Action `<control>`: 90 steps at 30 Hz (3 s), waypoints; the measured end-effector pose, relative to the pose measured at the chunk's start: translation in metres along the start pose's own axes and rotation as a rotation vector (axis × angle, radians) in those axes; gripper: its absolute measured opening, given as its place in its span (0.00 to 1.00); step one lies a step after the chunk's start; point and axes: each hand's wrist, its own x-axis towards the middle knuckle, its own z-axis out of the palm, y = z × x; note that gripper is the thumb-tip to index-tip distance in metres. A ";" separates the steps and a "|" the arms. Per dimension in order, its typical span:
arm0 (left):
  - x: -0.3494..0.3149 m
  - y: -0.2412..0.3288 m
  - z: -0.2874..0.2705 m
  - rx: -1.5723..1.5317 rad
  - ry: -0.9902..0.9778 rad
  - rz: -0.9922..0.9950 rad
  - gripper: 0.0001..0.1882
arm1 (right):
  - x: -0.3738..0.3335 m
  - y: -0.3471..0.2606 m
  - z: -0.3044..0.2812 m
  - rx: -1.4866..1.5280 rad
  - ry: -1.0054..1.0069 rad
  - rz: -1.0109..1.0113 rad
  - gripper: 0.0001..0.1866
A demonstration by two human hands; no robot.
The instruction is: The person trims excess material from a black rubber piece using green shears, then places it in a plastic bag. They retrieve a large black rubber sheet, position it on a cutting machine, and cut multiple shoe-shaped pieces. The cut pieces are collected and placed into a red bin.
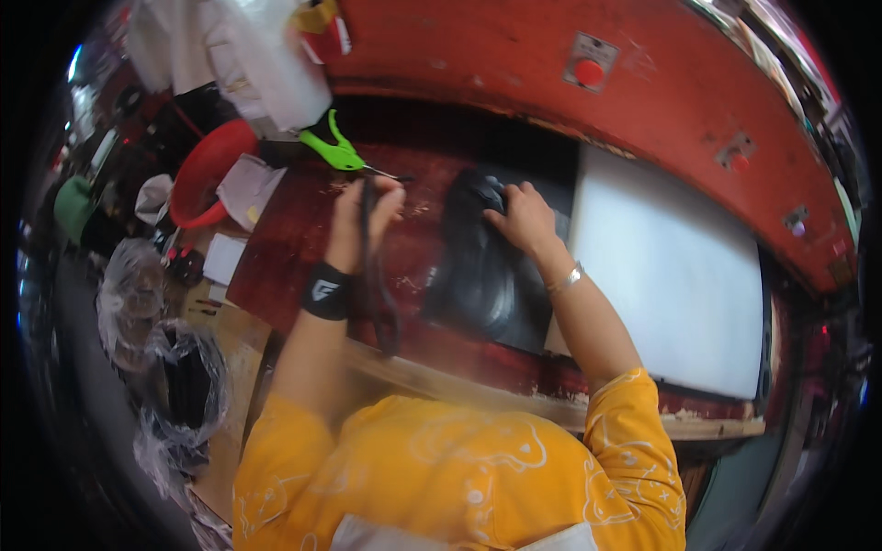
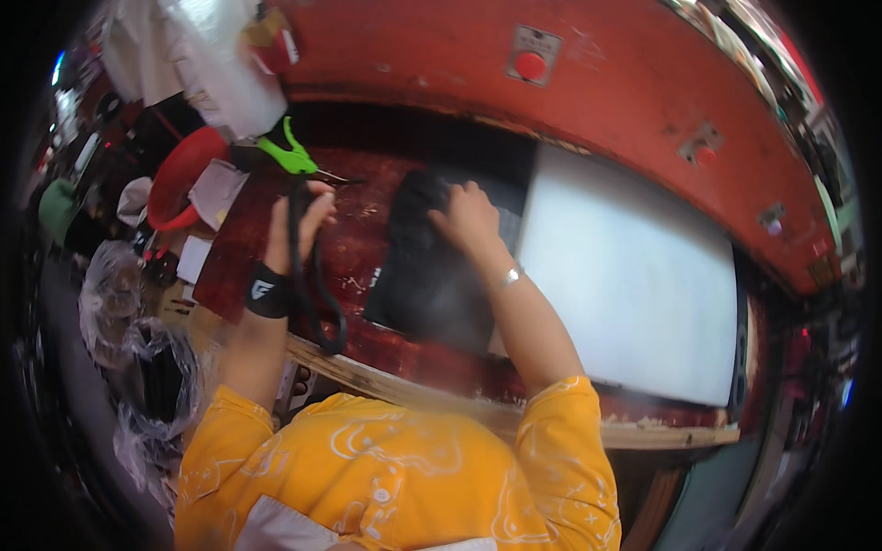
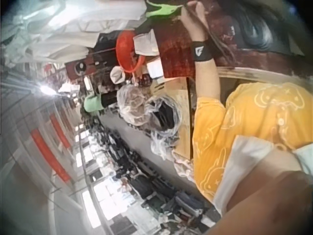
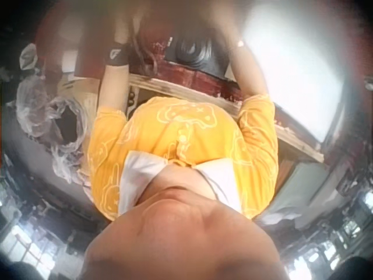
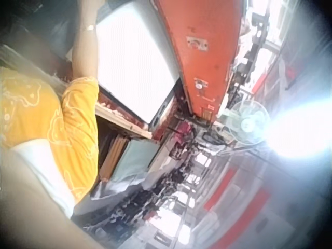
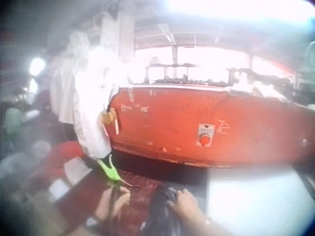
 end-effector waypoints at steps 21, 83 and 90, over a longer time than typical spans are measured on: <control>0.000 0.010 0.024 -0.062 -0.024 -0.088 0.08 | 0.000 0.007 0.000 1.000 0.057 -0.114 0.18; -0.014 0.033 -0.009 -0.711 -0.243 0.057 0.17 | -0.003 0.015 0.021 0.204 0.030 -0.032 0.22; -0.014 0.033 -0.011 -0.553 -0.284 0.119 0.18 | -0.003 0.016 0.020 0.218 0.027 -0.022 0.22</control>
